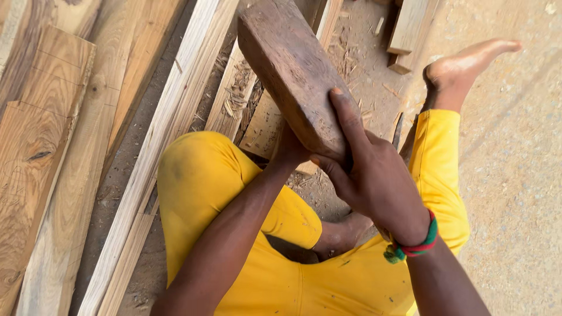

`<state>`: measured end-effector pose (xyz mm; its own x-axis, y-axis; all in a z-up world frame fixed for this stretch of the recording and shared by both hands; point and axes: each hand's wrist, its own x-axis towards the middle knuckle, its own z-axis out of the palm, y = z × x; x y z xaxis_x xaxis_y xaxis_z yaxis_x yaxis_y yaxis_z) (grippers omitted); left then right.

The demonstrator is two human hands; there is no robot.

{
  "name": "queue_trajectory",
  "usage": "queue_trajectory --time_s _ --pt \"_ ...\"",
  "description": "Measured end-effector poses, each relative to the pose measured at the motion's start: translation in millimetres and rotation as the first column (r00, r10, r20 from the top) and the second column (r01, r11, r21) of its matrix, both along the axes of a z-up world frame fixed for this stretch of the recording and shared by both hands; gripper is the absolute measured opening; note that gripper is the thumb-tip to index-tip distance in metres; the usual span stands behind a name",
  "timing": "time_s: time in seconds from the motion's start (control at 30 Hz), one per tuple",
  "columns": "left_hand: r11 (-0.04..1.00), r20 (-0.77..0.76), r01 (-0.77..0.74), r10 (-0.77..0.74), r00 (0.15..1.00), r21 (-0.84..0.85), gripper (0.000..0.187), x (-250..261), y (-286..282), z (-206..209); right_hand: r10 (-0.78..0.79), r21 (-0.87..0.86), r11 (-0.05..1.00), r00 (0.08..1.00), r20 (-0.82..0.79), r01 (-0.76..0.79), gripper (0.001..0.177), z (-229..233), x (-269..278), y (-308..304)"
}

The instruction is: The person uses a wooden mallet to strike a chisel while carving a piece of wood. They hold the chisel by its handle and strike it repeatedly to remove wood shavings while sitting on the ground.

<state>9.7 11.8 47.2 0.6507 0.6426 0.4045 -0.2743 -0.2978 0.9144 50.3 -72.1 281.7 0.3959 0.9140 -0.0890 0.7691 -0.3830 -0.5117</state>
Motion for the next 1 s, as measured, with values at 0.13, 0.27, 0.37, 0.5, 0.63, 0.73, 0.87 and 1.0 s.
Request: queue_trajectory --time_s 0.13,0.27,0.37,0.5,0.63,0.73,0.87,1.0 --pt "0.97 0.052 0.156 -0.149 0.988 -0.186 0.024 -8 -3 -2 -0.153 -0.016 0.988 0.982 -0.108 0.152 0.096 22 -6 -19" --pt "0.969 -0.06 0.096 -0.112 0.992 -0.226 0.025 -6 13 19 -0.2 0.093 0.974 0.978 -0.056 0.204 0.099 54 -6 -32" --pt "0.934 -0.067 0.133 -0.164 0.984 -0.331 0.027 -12 9 26 -0.165 0.144 0.976 0.986 0.013 0.162 0.101 61 -4 -42" --pt "0.955 -0.088 0.11 -0.139 0.986 -0.274 0.034 -12 13 23 -0.134 0.024 0.991 0.991 -0.025 0.135 0.1 33 2 -35" --pt "0.977 0.093 -0.065 0.085 0.992 -0.203 0.047 -15 4 24 -0.066 -0.039 0.997 0.994 -0.091 0.063 0.094 1 5 -13" --pt "0.991 0.014 -0.132 0.132 0.991 0.03 0.04 -13 4 17 -0.078 0.01 0.997 0.99 -0.12 0.08 0.093 12 2 -12" --pt "0.964 -0.248 0.064 -0.13 0.96 -0.258 0.028 -13 -5 0 -0.073 0.101 0.992 0.997 0.013 0.072 0.095 46 -1 -28" --pt "0.952 -0.194 0.161 -0.215 0.957 -0.26 0.027 -9 -4 -5 -0.062 0.059 0.996 0.998 0.029 0.06 0.094 29 0 -30"
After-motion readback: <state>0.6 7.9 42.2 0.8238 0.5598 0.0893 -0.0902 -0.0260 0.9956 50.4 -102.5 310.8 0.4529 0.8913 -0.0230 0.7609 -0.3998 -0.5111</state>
